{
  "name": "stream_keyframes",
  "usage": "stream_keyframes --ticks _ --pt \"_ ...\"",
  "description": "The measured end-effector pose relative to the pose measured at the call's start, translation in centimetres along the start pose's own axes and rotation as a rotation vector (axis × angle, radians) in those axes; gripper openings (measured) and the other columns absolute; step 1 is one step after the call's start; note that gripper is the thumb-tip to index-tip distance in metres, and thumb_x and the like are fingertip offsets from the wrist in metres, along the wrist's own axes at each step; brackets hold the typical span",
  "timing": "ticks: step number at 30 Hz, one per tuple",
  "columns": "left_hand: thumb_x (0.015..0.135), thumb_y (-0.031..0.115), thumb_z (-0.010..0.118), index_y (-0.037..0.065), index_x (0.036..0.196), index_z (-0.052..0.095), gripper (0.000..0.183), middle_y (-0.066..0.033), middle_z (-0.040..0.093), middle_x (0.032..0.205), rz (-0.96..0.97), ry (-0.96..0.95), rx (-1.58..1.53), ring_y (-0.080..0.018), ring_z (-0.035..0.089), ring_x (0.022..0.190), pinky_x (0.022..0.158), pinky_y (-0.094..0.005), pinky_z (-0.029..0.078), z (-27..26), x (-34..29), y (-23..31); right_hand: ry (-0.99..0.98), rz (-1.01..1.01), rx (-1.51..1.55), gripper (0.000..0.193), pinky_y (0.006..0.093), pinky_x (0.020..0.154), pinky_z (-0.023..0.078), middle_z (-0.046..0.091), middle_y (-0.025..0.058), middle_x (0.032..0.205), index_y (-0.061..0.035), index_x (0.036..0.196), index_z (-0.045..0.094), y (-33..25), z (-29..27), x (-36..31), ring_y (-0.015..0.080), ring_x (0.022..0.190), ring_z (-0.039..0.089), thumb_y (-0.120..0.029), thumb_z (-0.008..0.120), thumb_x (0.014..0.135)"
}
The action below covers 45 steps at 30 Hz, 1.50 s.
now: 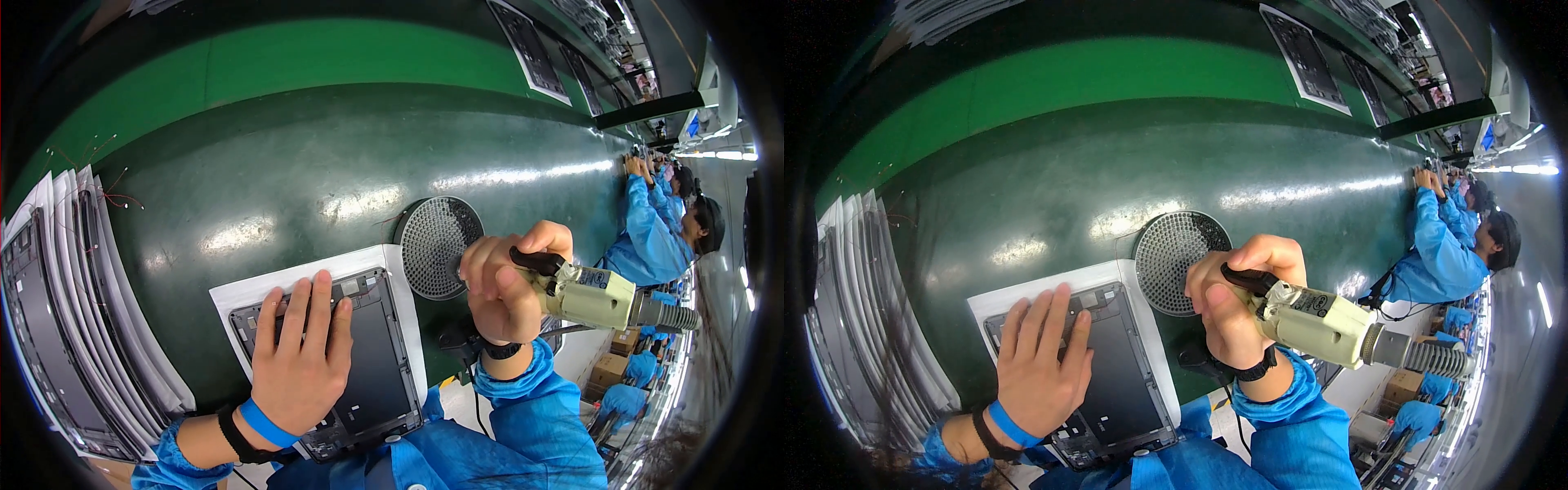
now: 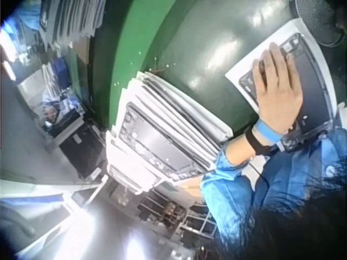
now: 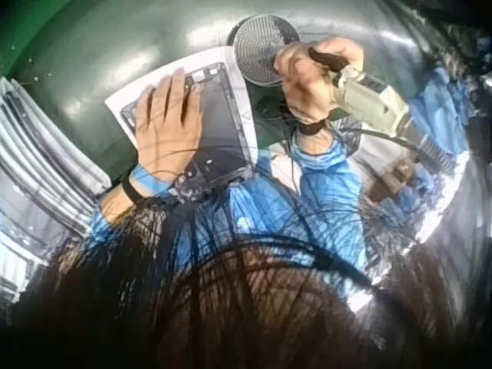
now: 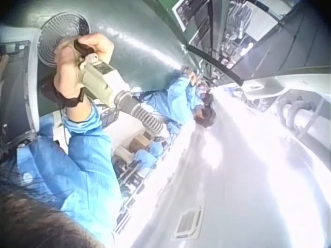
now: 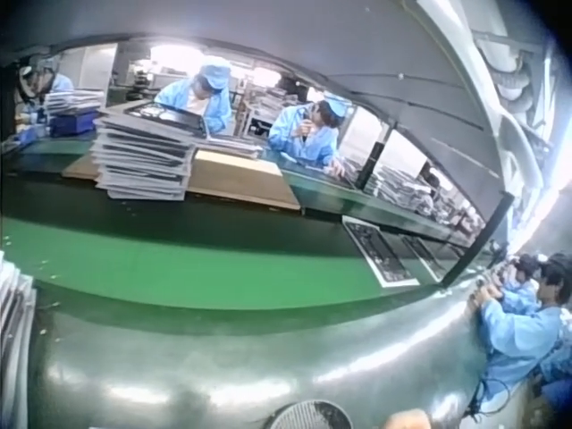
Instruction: Assembling internal components of an electronic device using an electric screwdriver.
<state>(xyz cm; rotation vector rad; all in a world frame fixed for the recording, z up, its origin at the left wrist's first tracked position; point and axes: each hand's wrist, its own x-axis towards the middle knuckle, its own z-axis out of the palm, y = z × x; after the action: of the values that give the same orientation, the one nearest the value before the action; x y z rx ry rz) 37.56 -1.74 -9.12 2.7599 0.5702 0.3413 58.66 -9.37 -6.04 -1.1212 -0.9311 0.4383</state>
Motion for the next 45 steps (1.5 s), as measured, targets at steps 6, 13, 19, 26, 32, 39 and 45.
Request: stream_keyframes --ticks 6,13,19,26,32,39,45 --pt "0.066 0.015 0.072 -0.001 0.106 0.065 0.044 -0.0256 0.048 0.132 0.000 0.012 -0.011 -0.0376 0.049 0.118 0.100 -0.0528 0.037 0.1 0.0 0.0 0.011 0.023 0.012 0.029 0.0329 0.051 0.044 0.045 0.0055 0.058 -0.0049 0.104 0.037 0.4 0.0 0.0 0.0162 0.047 0.046 -0.003 0.055 0.081" --pt "0.065 0.016 0.072 0.000 0.106 0.065 0.045 -0.0249 0.049 0.131 -0.009 0.017 -0.014 -0.0371 0.050 0.116 0.099 -0.0528 0.038 0.2 0.0 -0.1 0.014 0.017 0.028 0.027 0.0333 0.052 0.045 0.047 0.0070 0.058 -0.0043 0.099 0.038 0.7 -0.1 -0.2 0.0160 0.047 0.046 0.002 0.054 0.080" --pt "0.066 0.017 0.072 0.000 0.107 0.066 0.045 -0.0243 0.050 0.131 0.004 0.023 0.002 -0.0364 0.050 0.117 0.100 -0.0522 0.038 0.0 -0.3 -0.3 0.014 0.005 0.037 0.027 0.0327 0.051 0.045 0.046 0.0063 0.058 -0.0044 0.099 0.038 0.6 0.2 0.0 0.0153 0.047 0.045 0.000 0.056 0.080" --pt "0.068 0.018 0.072 0.000 0.107 0.066 0.043 -0.0242 0.050 0.131 0.020 0.024 0.014 -0.0364 0.050 0.117 0.100 -0.0522 0.038 0.2 -0.2 -0.2 0.017 0.005 0.033 0.026 0.0322 0.051 0.045 0.046 0.0061 0.059 -0.0033 0.098 0.038 0.7 0.1 -0.1 0.0147 0.047 0.045 0.000 0.057 0.081" --pt "0.070 0.018 0.071 0.001 0.108 0.066 0.042 -0.0234 0.050 0.131 0.002 0.026 0.015 -0.0356 0.049 0.118 0.100 -0.0518 0.037 -0.2 -0.4 -0.4 0.037 0.000 -0.021 0.028 0.0327 0.050 0.045 0.044 0.0039 0.056 -0.0055 0.101 0.038 0.3 0.9 0.0 0.0144 0.046 0.044 -0.005 0.060 0.083" --pt "0.071 0.019 0.070 0.003 0.107 0.068 0.039 -0.0200 0.051 0.130 -0.014 0.091 -0.042 -0.0325 0.049 0.117 0.101 -0.0476 0.037 0.0 -0.4 -0.6 -0.029 -0.189 -0.021 0.027 0.0318 0.047 0.044 0.044 0.0007 0.052 -0.0069 0.103 0.038 -4.9 3.5 0.0 0.0154 0.042 0.046 -0.009 0.059 0.085" --pt "0.070 0.026 0.073 0.011 0.113 0.068 0.045 -0.0194 0.041 0.140 -0.117 0.072 -0.108 -0.0421 0.036 0.129 0.103 -0.0619 0.027 -0.3 -1.2 -0.4 -0.182 0.020 0.174 0.025 0.0378 0.056 0.044 0.050 0.0057 0.060 -0.0048 0.101 0.040 -2.9 7.9 -1.0 0.0172 0.050 0.048 -0.004 0.059 0.085"
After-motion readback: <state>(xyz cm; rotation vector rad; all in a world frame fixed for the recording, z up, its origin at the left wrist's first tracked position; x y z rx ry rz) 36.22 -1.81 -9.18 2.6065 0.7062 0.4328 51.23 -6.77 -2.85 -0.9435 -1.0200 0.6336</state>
